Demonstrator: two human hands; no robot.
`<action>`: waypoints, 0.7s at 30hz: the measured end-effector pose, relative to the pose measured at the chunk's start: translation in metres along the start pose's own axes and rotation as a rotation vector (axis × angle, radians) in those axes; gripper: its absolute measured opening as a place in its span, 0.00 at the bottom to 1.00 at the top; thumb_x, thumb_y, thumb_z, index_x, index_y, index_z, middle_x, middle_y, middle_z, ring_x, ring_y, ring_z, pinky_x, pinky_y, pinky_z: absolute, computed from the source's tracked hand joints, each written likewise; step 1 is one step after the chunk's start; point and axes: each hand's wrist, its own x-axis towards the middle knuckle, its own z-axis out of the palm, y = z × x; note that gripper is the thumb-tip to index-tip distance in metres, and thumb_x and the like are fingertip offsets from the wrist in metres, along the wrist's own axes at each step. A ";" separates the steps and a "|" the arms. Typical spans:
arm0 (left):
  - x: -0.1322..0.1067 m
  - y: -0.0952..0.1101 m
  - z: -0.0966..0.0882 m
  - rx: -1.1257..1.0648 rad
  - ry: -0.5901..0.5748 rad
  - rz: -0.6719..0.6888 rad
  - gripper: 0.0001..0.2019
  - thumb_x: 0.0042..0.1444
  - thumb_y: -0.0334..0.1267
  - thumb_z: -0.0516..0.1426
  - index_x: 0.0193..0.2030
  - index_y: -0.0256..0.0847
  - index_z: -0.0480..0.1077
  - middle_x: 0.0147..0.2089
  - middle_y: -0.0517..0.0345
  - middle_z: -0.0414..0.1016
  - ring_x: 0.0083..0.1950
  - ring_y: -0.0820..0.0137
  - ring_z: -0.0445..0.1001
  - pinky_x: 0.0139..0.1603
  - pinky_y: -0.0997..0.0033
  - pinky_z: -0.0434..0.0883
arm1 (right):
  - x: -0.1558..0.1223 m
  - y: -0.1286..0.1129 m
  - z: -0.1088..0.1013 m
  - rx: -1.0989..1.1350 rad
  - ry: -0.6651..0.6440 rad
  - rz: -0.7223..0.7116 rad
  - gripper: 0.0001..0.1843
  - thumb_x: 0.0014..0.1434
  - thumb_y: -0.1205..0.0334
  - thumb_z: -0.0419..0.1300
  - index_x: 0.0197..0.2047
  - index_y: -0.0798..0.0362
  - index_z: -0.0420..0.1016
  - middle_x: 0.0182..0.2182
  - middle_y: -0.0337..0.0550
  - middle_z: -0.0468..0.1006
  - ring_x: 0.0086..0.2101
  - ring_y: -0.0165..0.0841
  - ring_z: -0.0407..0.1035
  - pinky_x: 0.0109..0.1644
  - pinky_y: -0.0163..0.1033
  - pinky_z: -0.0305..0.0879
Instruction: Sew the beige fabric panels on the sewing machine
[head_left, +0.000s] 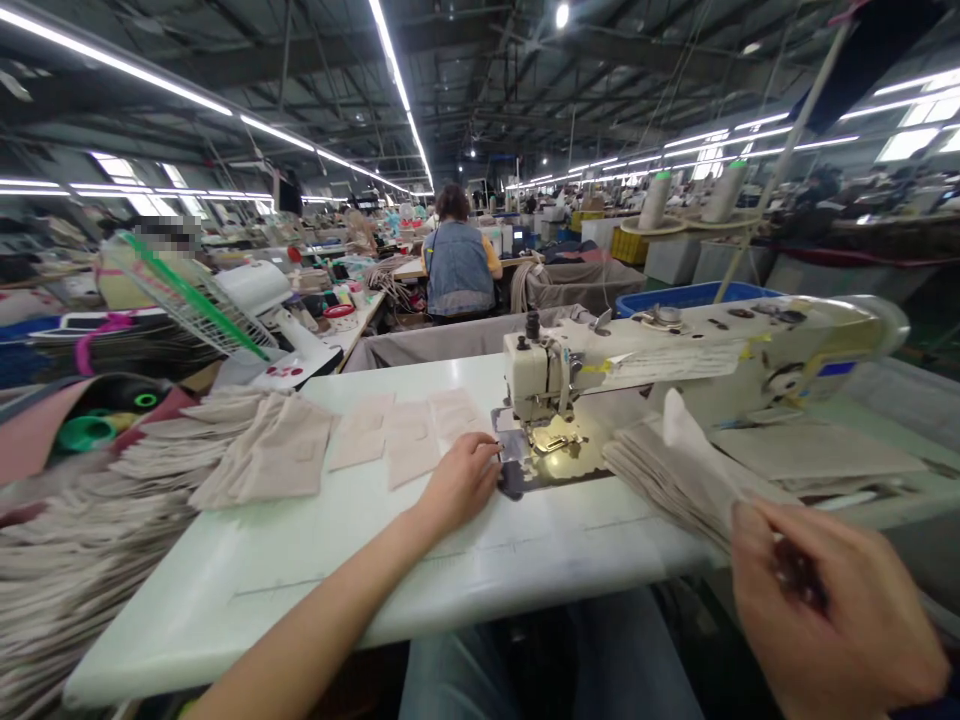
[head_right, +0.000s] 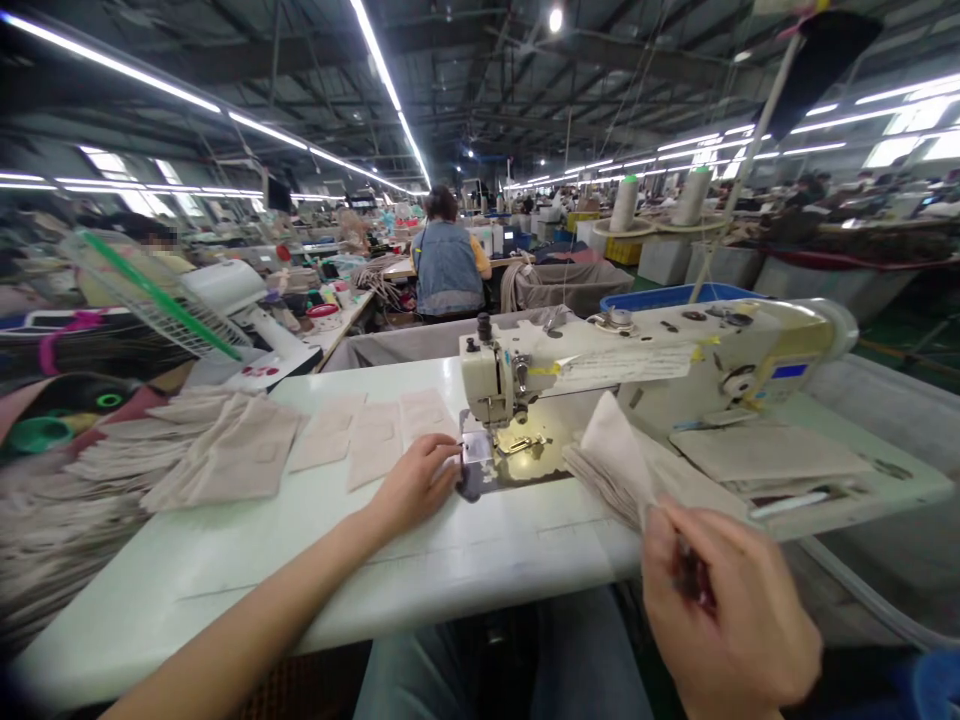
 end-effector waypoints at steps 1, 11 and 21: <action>-0.005 0.011 -0.001 -0.175 -0.024 -0.092 0.21 0.66 0.52 0.51 0.47 0.36 0.76 0.49 0.40 0.77 0.54 0.54 0.73 0.59 0.50 0.70 | -0.005 -0.008 0.002 0.057 -0.035 -0.037 0.08 0.58 0.70 0.69 0.42 0.56 0.79 0.32 0.45 0.81 0.29 0.33 0.74 0.36 0.36 0.67; -0.001 0.038 0.001 -0.823 -0.251 -0.540 0.21 0.52 0.50 0.66 0.47 0.37 0.79 0.34 0.56 0.79 0.33 0.72 0.72 0.34 0.74 0.66 | -0.073 -0.060 0.038 0.507 -0.538 -0.125 0.12 0.69 0.62 0.57 0.53 0.53 0.75 0.44 0.48 0.81 0.40 0.35 0.78 0.40 0.36 0.73; 0.026 0.020 -0.015 -0.406 -0.290 -0.318 0.13 0.62 0.43 0.57 0.44 0.37 0.77 0.35 0.56 0.80 0.33 0.70 0.75 0.33 0.74 0.69 | -0.075 -0.022 0.044 0.610 -0.849 0.617 0.16 0.66 0.51 0.55 0.38 0.49 0.81 0.39 0.47 0.83 0.41 0.40 0.78 0.44 0.42 0.75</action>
